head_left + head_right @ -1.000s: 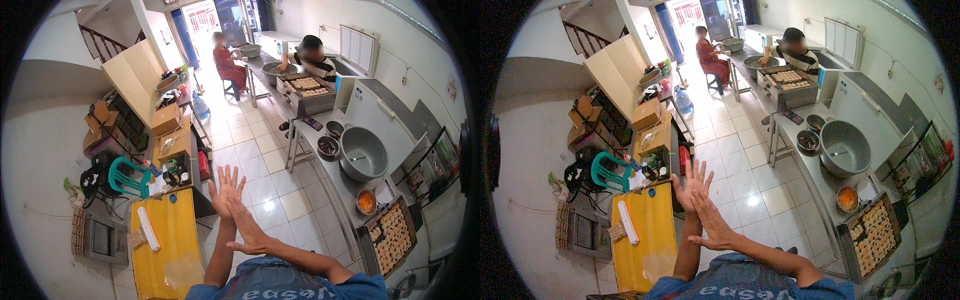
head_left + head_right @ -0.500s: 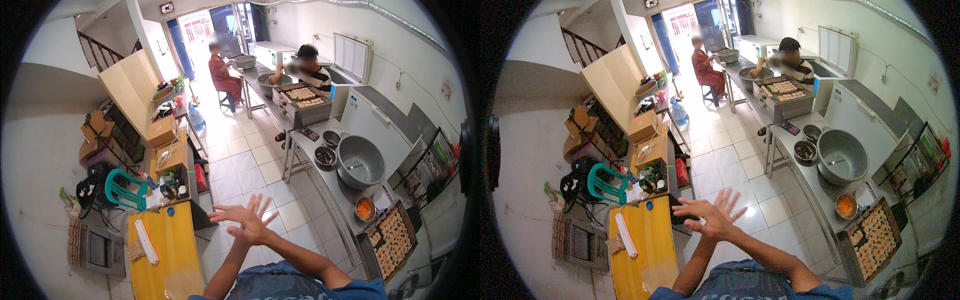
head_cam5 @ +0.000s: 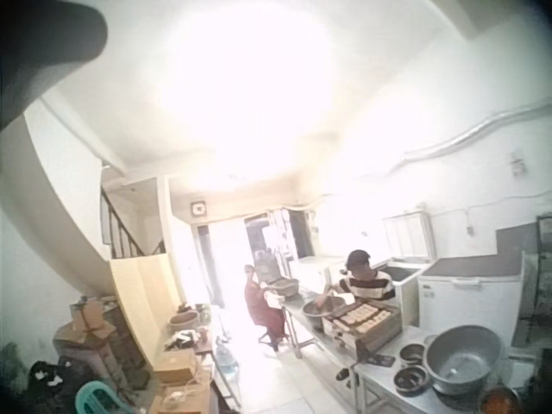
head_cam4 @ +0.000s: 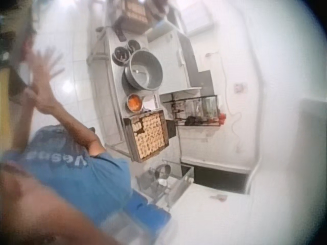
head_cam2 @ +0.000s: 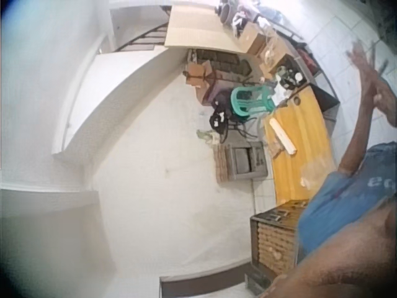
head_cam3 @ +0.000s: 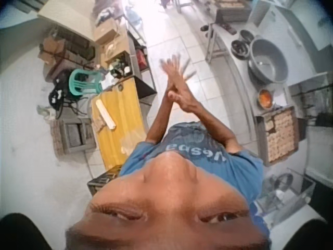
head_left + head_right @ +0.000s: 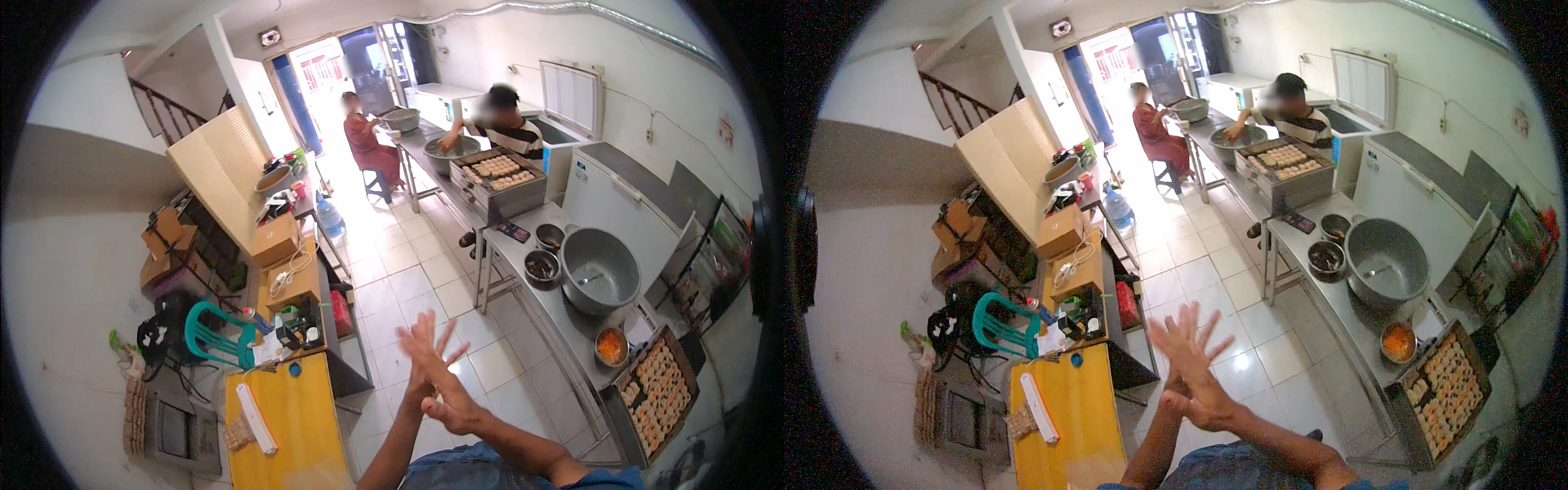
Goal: The person places small dark and orange toppings onto rows of pre-formed sushi rolls arranged on a metal tray. They repeatedly pick toppings from two bowls and place them on individual rolls, then occasionally rub their hands together.
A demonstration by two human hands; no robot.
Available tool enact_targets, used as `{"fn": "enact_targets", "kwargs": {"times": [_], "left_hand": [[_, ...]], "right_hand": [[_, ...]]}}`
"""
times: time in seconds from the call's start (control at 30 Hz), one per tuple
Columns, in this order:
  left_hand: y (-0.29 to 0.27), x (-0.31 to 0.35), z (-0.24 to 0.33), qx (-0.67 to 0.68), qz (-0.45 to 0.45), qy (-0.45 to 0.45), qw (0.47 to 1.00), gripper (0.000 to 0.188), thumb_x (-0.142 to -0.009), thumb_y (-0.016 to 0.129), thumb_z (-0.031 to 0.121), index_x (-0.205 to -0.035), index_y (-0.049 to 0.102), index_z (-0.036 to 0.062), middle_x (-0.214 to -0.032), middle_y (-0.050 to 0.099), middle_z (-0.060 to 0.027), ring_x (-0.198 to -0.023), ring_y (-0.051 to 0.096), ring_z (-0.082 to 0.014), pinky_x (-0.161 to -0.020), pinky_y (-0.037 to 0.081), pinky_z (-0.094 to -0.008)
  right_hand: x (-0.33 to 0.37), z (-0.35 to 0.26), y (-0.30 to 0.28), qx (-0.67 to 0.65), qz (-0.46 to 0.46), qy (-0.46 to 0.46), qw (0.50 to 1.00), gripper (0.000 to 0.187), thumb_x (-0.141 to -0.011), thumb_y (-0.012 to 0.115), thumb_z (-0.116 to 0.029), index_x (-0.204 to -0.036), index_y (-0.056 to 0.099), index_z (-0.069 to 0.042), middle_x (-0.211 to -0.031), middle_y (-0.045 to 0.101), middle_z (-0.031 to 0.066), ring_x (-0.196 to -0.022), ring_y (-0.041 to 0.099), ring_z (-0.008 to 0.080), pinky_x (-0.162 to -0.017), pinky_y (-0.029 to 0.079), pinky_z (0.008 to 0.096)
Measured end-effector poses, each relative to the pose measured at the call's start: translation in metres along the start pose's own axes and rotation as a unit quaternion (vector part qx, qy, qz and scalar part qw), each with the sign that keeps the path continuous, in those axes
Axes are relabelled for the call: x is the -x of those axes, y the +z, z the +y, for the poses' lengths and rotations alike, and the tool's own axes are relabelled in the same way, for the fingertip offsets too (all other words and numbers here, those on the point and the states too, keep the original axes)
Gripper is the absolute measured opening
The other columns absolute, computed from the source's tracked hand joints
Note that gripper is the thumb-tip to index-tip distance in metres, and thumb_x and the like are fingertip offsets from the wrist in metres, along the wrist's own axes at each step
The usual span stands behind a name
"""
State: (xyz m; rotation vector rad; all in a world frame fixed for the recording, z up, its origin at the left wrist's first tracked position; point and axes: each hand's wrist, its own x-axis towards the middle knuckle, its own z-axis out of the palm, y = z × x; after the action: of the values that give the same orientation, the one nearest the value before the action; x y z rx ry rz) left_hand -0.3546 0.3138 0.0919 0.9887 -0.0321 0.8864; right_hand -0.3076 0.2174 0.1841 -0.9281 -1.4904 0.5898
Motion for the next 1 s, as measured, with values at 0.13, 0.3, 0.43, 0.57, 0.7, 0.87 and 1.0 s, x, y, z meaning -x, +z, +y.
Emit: {"fn": "enact_targets", "kwargs": {"times": [0.13, 0.3, 0.43, 0.57, 0.7, 0.87, 1.0], "left_hand": [[0.012, 0.032, -0.02, 0.074, 0.041, -0.085, 0.993, 0.097, -0.084, 0.041, 0.073, -0.154, -0.004, 0.0224, -0.161, -0.006, -0.0059, -0.145, 0.011, -0.0379, -0.109, 0.023, -0.0674], [0.007, 0.008, 0.011, 0.007, 0.096, 0.044, 0.994, 0.095, -0.088, 0.034, 0.074, -0.154, -0.002, 0.016, -0.161, -0.001, -0.0071, -0.146, 0.009, -0.0373, -0.112, 0.02, -0.0624], [0.002, -0.001, 0.035, -0.135, 0.157, 0.102, 0.973, 0.09, -0.092, 0.026, 0.071, -0.154, 0.003, 0.0102, -0.161, 0.001, -0.01, -0.147, 0.005, -0.0328, -0.116, 0.01, -0.0552], [0.023, 0.019, 0.031, -0.173, 0.131, 0.076, 0.973, 0.088, -0.094, 0.018, 0.067, -0.152, 0.003, 0.0018, -0.16, 0.005, -0.0133, -0.148, 0.005, -0.0253, -0.118, 0.005, -0.0416], [0.034, 0.053, 0.008, -0.029, 0.097, -0.016, 0.995, 0.094, -0.093, 0.021, 0.071, -0.152, 0.001, 0.0002, -0.16, 0.006, -0.0102, -0.148, 0.005, -0.0247, -0.118, 0.002, -0.036], [0.069, 0.056, 0.009, -0.11, 0.053, -0.029, 0.992, 0.111, -0.085, 0.024, 0.08, -0.15, -0.003, -0.0047, -0.159, 0.001, -0.0193, -0.148, 0.002, -0.028, -0.118, 0.001, -0.0378], [0.032, 0.041, 0.005, -0.23, 0.085, 0.05, 0.968, 0.098, -0.091, 0.021, 0.071, -0.15, 0.005, -0.0055, -0.16, 0.005, -0.0158, -0.148, 0.003, -0.028, -0.118, 0.0, -0.039]], "right_hand": [[-0.011, -0.005, -0.009, 0.054, -0.057, 0.025, 0.997, 0.087, -0.091, 0.032, -0.07, -0.15, 0.027, -0.007, -0.159, 0.016, 0.0155, -0.147, 0.01, 0.0364, -0.116, 0.009, 0.0527], [0.009, 0.046, 0.019, -0.044, -0.035, 0.014, 0.998, 0.081, -0.095, 0.027, -0.064, -0.152, 0.019, -0.007, -0.159, 0.013, 0.0173, -0.147, 0.006, 0.0362, -0.116, 0.006, 0.0514], [0.016, 0.033, 0.03, 0.019, -0.07, 0.079, 0.994, 0.083, -0.096, 0.023, -0.063, -0.153, 0.009, -0.005, -0.158, 0.001, 0.0214, -0.147, 0.002, 0.0372, -0.118, 0.003, 0.0469], [-0.001, 0.025, 0.022, -0.033, 0.014, 0.052, 0.998, 0.079, -0.098, 0.025, -0.056, -0.152, 0.004, -0.001, -0.159, -0.002, 0.0206, -0.147, 0.0, 0.0373, -0.118, 0.002, 0.0482], [-0.012, 0.088, 0.006, 0.123, 0.069, 0.122, 0.982, 0.073, -0.098, 0.037, -0.041, -0.153, 0.004, -0.006, -0.159, -0.005, 0.0202, -0.147, -0.005, 0.0339, -0.117, -0.001, 0.0469], [-0.021, 0.114, -0.031, 0.057, 0.133, 0.201, 0.969, 0.072, -0.098, 0.039, -0.033, -0.151, 0.005, 0.002, -0.159, 0.004, 0.0205, -0.148, -0.002, 0.0319, -0.118, 0.002, 0.0388], [0.0, 0.1, 0.011, -0.079, 0.094, 0.134, 0.983, 0.074, -0.101, 0.031, -0.045, -0.151, 0.002, 0.001, -0.159, 0.002, 0.022, -0.148, -0.003, 0.0315, -0.118, 0.002, 0.0376]]}}
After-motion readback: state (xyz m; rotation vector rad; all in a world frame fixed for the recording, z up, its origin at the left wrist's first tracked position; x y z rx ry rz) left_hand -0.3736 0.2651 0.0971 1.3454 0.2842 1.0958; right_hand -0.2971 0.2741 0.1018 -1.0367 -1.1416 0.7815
